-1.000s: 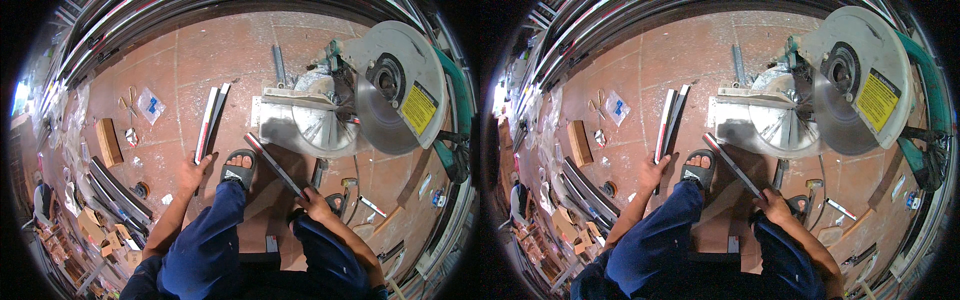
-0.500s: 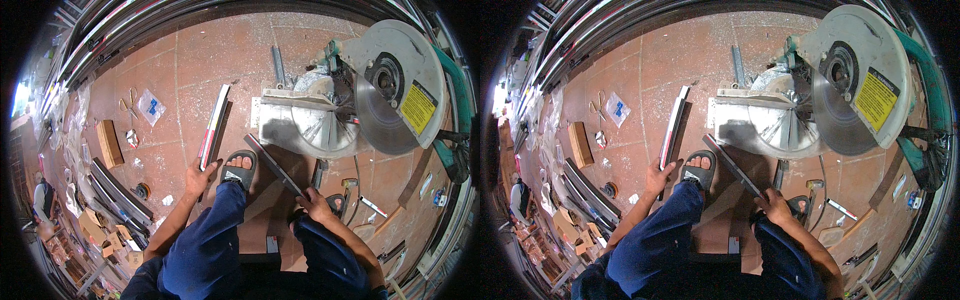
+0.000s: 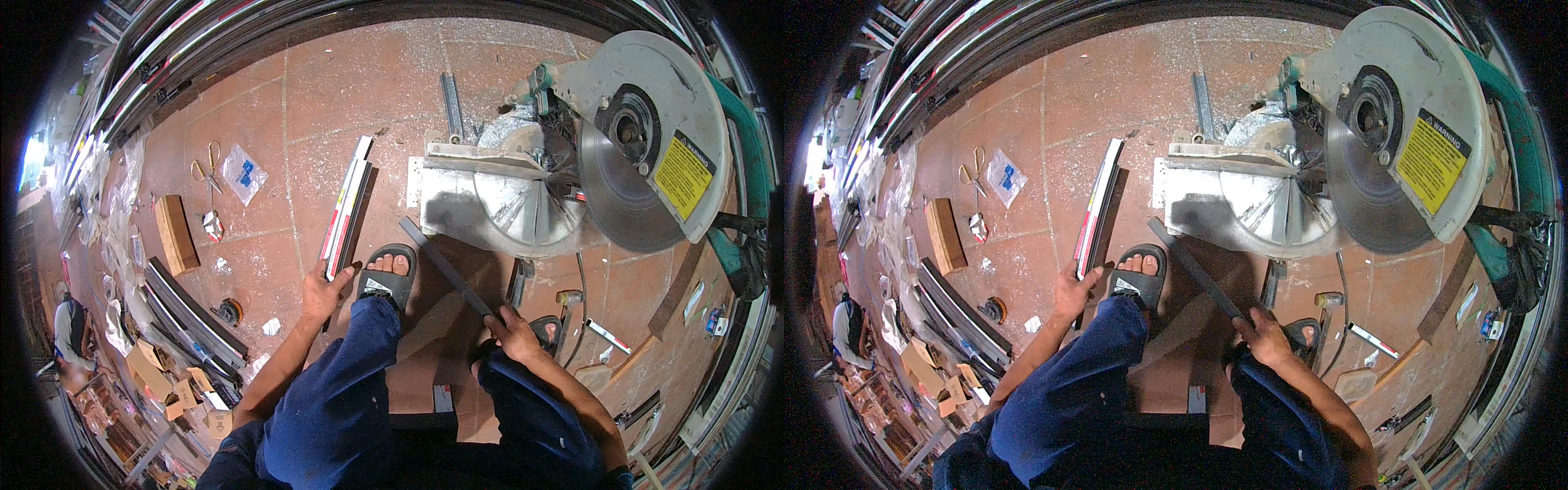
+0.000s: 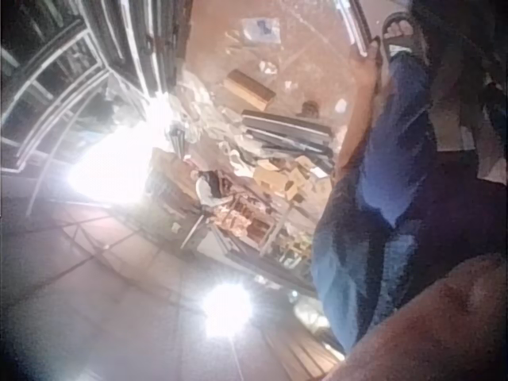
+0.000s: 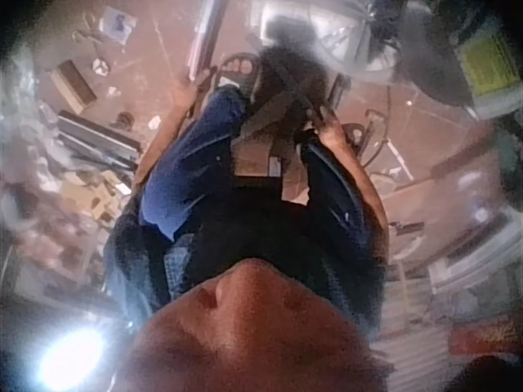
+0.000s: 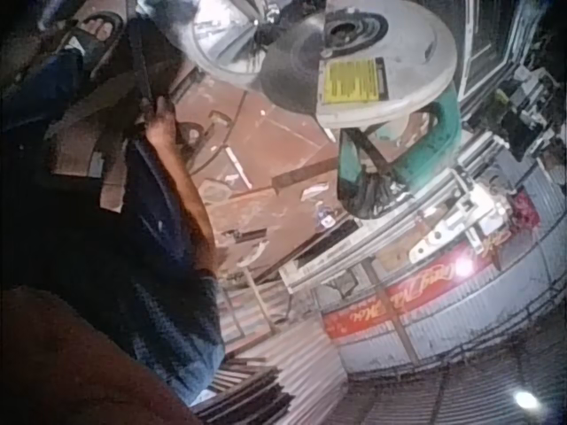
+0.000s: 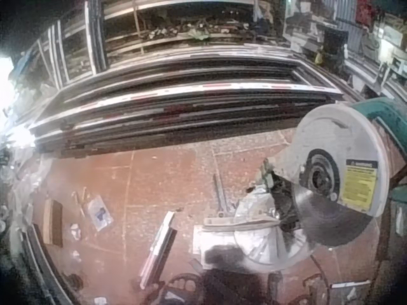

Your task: The person uses a miter saw to cut several aluminum frame profiles to length. After cutting, the person carries the pieces to a workbench and fits them into a rectangular window frame structure, aligning the corners.

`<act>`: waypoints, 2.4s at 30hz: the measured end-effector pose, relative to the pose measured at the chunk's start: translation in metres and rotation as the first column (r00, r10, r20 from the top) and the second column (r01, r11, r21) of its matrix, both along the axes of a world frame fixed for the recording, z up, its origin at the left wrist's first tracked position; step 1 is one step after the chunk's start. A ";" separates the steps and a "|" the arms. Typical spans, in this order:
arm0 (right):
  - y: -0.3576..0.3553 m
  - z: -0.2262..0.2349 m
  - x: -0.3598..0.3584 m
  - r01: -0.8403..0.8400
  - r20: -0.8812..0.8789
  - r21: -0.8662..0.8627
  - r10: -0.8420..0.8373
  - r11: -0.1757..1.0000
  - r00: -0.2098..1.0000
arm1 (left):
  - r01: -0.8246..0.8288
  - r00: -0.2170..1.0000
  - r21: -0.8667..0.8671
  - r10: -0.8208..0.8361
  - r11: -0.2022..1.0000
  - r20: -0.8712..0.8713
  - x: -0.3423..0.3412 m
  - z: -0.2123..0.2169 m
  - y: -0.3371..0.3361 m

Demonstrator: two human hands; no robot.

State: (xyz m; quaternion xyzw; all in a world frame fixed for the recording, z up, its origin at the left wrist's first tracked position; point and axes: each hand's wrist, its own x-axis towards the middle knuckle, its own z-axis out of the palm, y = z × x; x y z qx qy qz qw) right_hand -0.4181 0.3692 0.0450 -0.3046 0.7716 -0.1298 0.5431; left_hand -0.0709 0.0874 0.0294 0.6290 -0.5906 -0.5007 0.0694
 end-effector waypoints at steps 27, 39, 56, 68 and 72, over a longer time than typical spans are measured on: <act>-0.007 0.026 -0.003 -0.101 -0.052 -0.041 0.099 0.994 0.994 | 0.126 0.886 -0.430 0.094 0.894 0.454 0.074 -0.052 -0.056; -0.012 0.047 -0.067 -0.083 0.120 -0.177 0.105 0.981 0.987 | 0.862 0.329 -0.481 -0.900 0.162 0.285 -0.109 0.036 0.006; -0.022 -0.016 -0.292 -0.305 -0.863 -0.365 -0.196 0.880 0.466 | 0.900 0.330 -0.368 -0.917 0.234 0.224 -0.077 0.036 0.022; -0.109 0.001 -0.102 -0.581 -0.794 -0.397 0.051 0.711 0.606 | 0.885 0.321 -0.419 -0.917 0.202 0.236 -0.079 0.039 0.021; -0.113 0.019 -0.093 -0.629 -0.757 -0.553 -0.013 0.546 0.654 | 0.879 0.343 -0.424 -0.907 0.218 0.245 -0.073 0.035 0.021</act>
